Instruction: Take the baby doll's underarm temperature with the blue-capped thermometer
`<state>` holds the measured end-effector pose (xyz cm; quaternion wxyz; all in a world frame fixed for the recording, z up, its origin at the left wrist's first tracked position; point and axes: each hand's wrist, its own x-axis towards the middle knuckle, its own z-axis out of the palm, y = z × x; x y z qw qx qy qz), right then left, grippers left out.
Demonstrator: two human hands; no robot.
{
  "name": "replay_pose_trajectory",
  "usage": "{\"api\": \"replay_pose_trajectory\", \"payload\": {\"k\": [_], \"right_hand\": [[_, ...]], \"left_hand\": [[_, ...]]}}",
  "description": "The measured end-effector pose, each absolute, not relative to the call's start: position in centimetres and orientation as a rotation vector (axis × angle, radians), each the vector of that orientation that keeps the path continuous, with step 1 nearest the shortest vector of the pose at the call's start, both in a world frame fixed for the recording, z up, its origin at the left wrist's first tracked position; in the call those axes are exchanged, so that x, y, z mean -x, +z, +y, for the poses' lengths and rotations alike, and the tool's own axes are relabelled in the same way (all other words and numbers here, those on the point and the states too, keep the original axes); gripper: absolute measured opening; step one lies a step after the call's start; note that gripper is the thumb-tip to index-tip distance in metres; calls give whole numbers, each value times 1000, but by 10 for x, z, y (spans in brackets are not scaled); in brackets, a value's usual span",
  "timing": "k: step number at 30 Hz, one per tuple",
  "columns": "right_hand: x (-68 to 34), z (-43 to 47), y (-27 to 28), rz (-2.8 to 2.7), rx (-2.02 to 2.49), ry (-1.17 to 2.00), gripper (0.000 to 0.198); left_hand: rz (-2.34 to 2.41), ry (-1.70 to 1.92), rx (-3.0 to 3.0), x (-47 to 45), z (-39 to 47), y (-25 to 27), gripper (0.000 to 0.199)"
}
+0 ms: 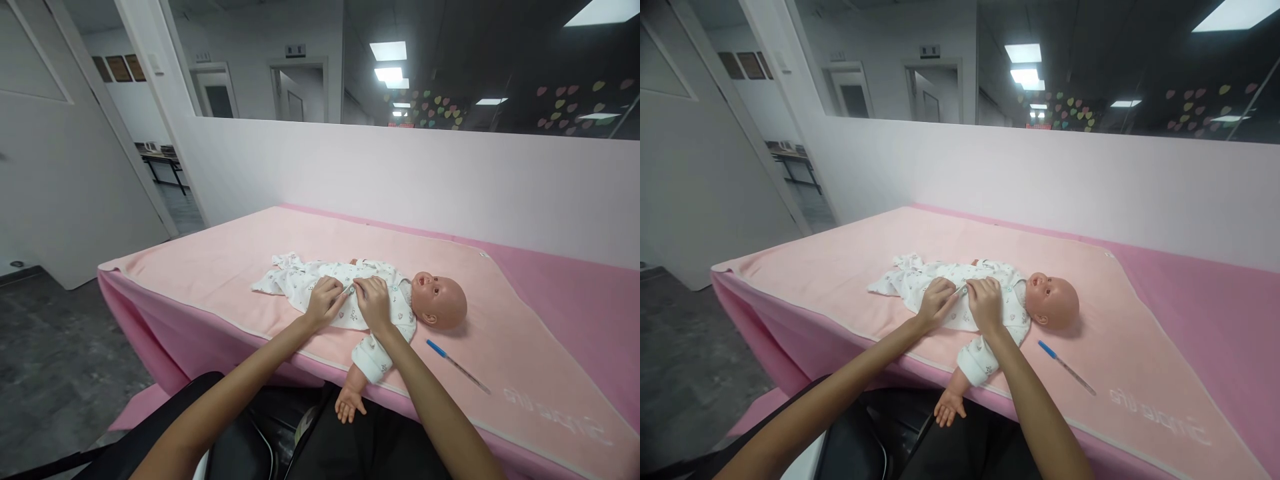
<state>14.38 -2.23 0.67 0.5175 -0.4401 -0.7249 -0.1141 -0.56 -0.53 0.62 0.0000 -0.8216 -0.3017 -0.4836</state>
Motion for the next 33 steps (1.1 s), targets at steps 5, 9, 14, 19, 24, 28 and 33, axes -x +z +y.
{"api": "replay_pose_trajectory", "payload": {"k": [5, 9, 14, 19, 24, 28, 33], "right_hand": [[-144, -23, 8, -1692, 1085, -281, 16], [-144, -23, 8, -1720, 1107, -296, 16], [-143, -23, 6, -1730, 1222, -360, 16], [-143, -24, 7, -1733, 1359, -440, 18], [-144, -26, 11, -1757, 1456, -443, 21], [-149, -34, 12, -1867, 1552, -448, 25], [-161, -43, 5, -1999, 1566, -502, 38]], "left_hand": [[-1269, -1751, 2192, 7, 2, 7, 17], [-1129, -1708, 2196, 8, 2, 8, 6], [-927, -1485, 2393, 5, 0, 7, 10], [-757, -1421, 2397, 5, 1, 5, 21], [-680, -1363, 2475, 8, 3, 4, 30], [-670, -1373, 2531, 9, 6, 1, 33], [-855, -1451, 2513, 10, 6, 1, 23]]}}
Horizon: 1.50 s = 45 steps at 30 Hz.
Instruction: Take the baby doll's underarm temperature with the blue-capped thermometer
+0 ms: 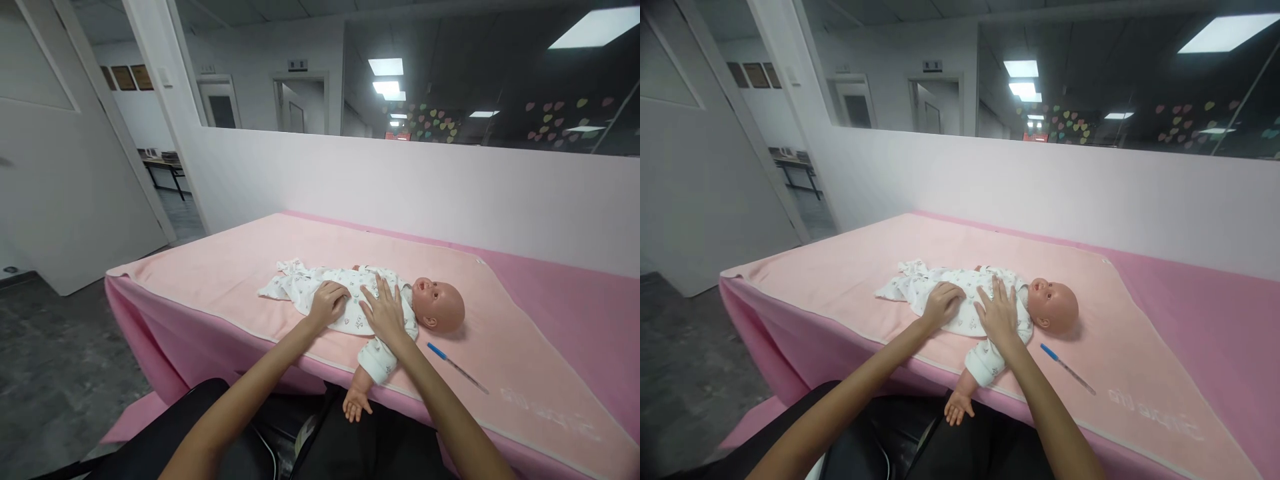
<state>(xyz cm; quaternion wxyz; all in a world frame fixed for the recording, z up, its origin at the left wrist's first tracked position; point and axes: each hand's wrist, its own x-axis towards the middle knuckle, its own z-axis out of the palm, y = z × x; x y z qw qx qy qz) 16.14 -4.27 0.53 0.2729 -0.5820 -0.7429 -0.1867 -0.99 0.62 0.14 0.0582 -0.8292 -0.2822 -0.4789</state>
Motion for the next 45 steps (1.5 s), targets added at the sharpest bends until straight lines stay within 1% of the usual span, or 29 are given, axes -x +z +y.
{"api": "replay_pose_trajectory", "payload": {"k": [4, 7, 10, 12, 15, 18, 21, 24, 27, 30, 34, 40, 43, 45], "right_hand": [[-166, -51, 5, -2035, 1580, -503, 50], [-174, -72, 6, -2017, 1521, -456, 54], [-200, -108, -2, -1953, 1422, -436, 45], [-229, -134, -16, -1802, 1458, -499, 37], [-275, -165, -40, -1498, 1759, -570, 35], [-306, -183, -49, -1501, 1967, -434, 34], [-313, -191, -35, -1521, 2019, -166, 29], [-306, -192, -5, -1356, 2005, 42, 29], [-297, -184, 25, -1256, 1896, 144, 32], [-288, -172, 41, -1328, 1875, 253, 33], [-283, -163, 44, -1470, 2030, 276, 39], [-294, -162, 24, -1394, 2188, 373, 40], [-300, -165, 28, -1424, 2107, 424, 43], [-306, -170, 49, -1429, 1935, 521, 40]], "left_hand": [[-961, -1378, 2550, 10, 3, 7, 13], [-969, -1309, 2584, 10, 2, 9, 12], [-965, -1276, 2598, 10, 2, 8, 12], [-961, -1275, 2594, 9, 3, 7, 11], [-956, -1321, 2561, 6, 4, 5, 10], [-983, -1403, 2512, 5, 5, 5, 10], [-995, -1481, 2457, 5, 5, 6, 10], [-903, -1507, 2425, 4, 3, 7, 10], [-770, -1414, 2482, 2, 4, 6, 11], [-743, -1367, 2507, 0, 4, 6, 10], [-767, -1343, 2536, 0, 4, 7, 10], [-788, -1325, 2555, 1, 3, 7, 10], [-753, -1349, 2550, 1, 2, 8, 7], [-746, -1401, 2516, 1, 3, 8, 7]]}}
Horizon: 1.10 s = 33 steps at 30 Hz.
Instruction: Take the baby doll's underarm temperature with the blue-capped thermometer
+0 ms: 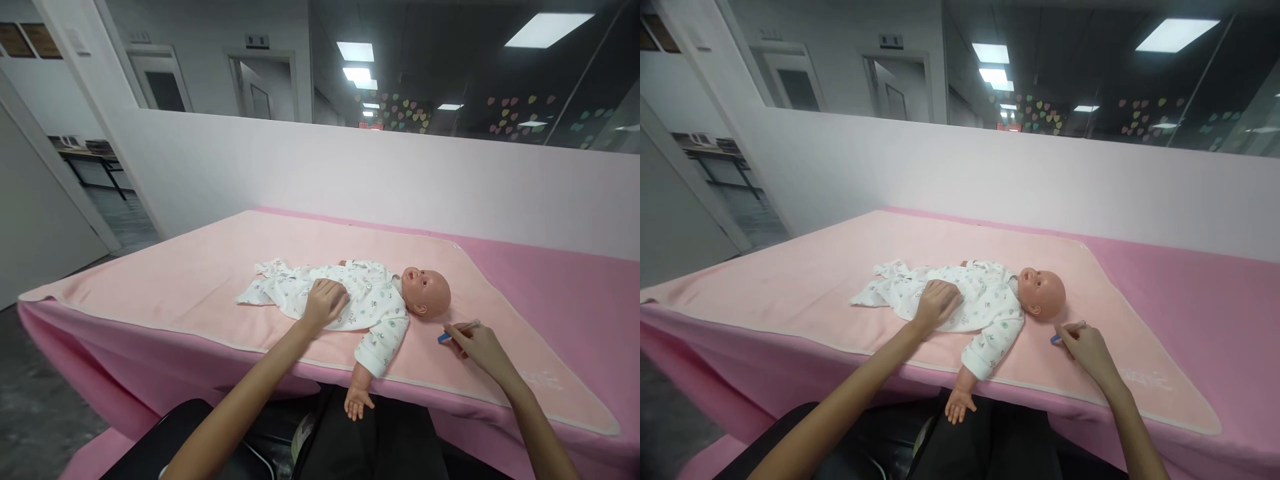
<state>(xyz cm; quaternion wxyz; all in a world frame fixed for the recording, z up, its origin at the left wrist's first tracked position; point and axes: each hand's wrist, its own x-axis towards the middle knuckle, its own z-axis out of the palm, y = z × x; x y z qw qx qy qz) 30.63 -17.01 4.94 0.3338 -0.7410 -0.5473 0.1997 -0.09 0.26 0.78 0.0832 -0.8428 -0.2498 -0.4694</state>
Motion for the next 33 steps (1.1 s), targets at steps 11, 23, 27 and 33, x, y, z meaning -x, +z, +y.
{"api": "replay_pose_trajectory", "payload": {"k": [11, 23, 27, 33], "right_hand": [[-293, -171, 141, -1074, 1444, 220, 39], [-291, -185, 117, -1212, 1383, 395, 39], [-294, -194, 117, -1221, 1369, 503, 45], [-318, -217, 130, -1216, 1253, 583, 57]], "left_hand": [[-852, -1432, 2429, 2, 5, 8, 15], [-1040, -1414, 2480, 4, 5, 9, 2], [-1072, -1485, 2432, 4, 7, 9, 5], [-1152, -1604, 2142, 8, 12, 11, 4]]}}
